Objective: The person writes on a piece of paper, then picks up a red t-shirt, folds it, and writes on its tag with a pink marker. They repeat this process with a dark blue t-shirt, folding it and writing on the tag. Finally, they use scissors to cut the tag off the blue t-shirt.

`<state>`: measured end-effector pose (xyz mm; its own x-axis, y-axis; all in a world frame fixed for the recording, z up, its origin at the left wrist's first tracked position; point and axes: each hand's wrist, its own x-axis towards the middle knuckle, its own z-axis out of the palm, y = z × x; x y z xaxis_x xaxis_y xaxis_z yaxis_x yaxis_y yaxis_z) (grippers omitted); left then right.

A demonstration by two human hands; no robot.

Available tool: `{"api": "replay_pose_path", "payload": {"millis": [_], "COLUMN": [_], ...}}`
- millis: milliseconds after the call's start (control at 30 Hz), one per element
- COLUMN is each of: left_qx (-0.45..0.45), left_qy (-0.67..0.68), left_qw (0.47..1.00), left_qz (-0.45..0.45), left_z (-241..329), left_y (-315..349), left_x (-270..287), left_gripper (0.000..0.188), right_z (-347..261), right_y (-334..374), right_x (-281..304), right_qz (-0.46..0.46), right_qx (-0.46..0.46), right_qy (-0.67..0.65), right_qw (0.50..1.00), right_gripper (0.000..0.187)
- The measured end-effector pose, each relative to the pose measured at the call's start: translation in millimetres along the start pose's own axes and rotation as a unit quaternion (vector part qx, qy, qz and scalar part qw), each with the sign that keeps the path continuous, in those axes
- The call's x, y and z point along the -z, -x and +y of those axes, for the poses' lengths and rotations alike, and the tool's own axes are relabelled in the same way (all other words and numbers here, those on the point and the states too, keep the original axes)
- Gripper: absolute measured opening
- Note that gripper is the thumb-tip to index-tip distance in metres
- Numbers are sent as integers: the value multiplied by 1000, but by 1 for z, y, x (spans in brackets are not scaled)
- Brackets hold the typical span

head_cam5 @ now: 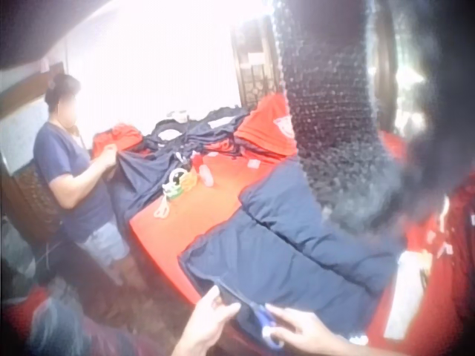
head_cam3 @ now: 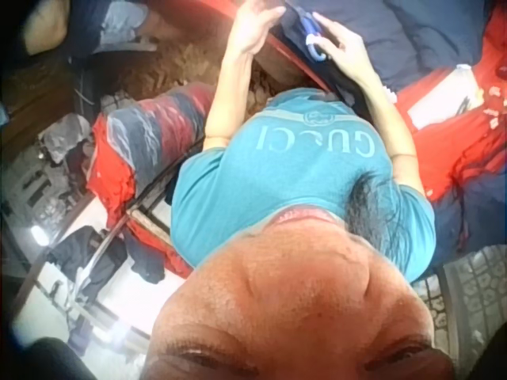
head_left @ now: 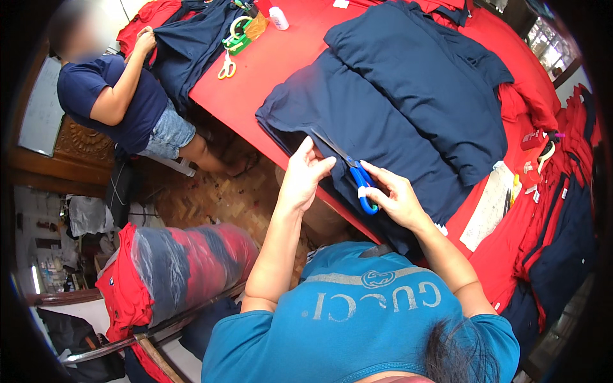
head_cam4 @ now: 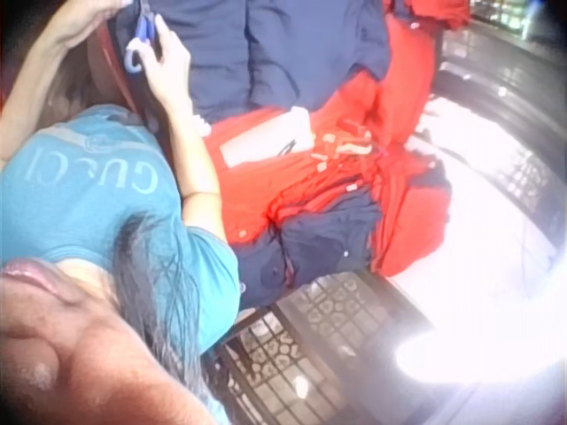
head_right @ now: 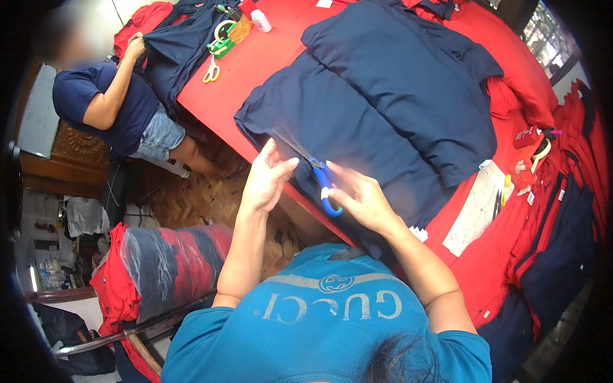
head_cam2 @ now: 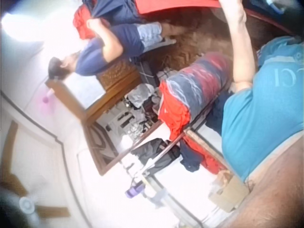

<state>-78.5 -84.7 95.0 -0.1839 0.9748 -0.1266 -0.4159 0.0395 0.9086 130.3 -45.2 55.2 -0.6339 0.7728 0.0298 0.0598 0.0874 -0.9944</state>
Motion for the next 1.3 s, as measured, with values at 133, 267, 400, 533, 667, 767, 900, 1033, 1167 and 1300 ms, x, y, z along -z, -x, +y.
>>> {"api": "replay_pose_path", "payload": {"millis": [133, 267, 400, 533, 667, 767, 900, 1033, 1167, 1300], "left_qx": [-16, -32, -29, 58, 75, 54, 36, 18, -6, -187], "left_qy": [31, 40, 21, 20, 4, 60, 234, 354, 340, 65], "left_qw": [999, 997, 998, 996, 996, 993, 962, 925, 935, 948], "left_qz": [18, 54, 54, 61, 39, 84, 132, 136, 99, 250], "left_z": [-5, -16, -12, -31, -55, -61, -62, -62, -40, -3], "left_y": [-9, -22, -14, -6, -6, -11, -30, -68, -101, -138], "left_x": [9, 26, 16, 12, 15, 14, 36, 95, 112, 202], "left_gripper": [33, 31, 33, 46, 49, 44, 36, 57, 43, 20], "right_z": [-13, -7, 5, -4, 21, 35, 44, 44, 43, 10], "right_y": [-10, -11, -16, -41, -63, -60, -50, -44, -43, -21], "right_x": [8, 8, 4, -3, -15, -17, -17, -12, -7, 20], "right_qz": [-41, -45, 0, 67, 73, 75, 60, 30, 26, 51], "right_qx": [-156, -128, -26, -45, -58, -48, -77, -71, -70, -64], "right_qy": [-39, -30, -92, -86, -143, -110, -23, -2, 18, -32], "right_qw": [986, 990, 995, 993, 985, 990, 995, 997, 997, 996], "right_gripper": [52, 50, 57, 61, 59, 58, 58, 55, 52, 50]}}
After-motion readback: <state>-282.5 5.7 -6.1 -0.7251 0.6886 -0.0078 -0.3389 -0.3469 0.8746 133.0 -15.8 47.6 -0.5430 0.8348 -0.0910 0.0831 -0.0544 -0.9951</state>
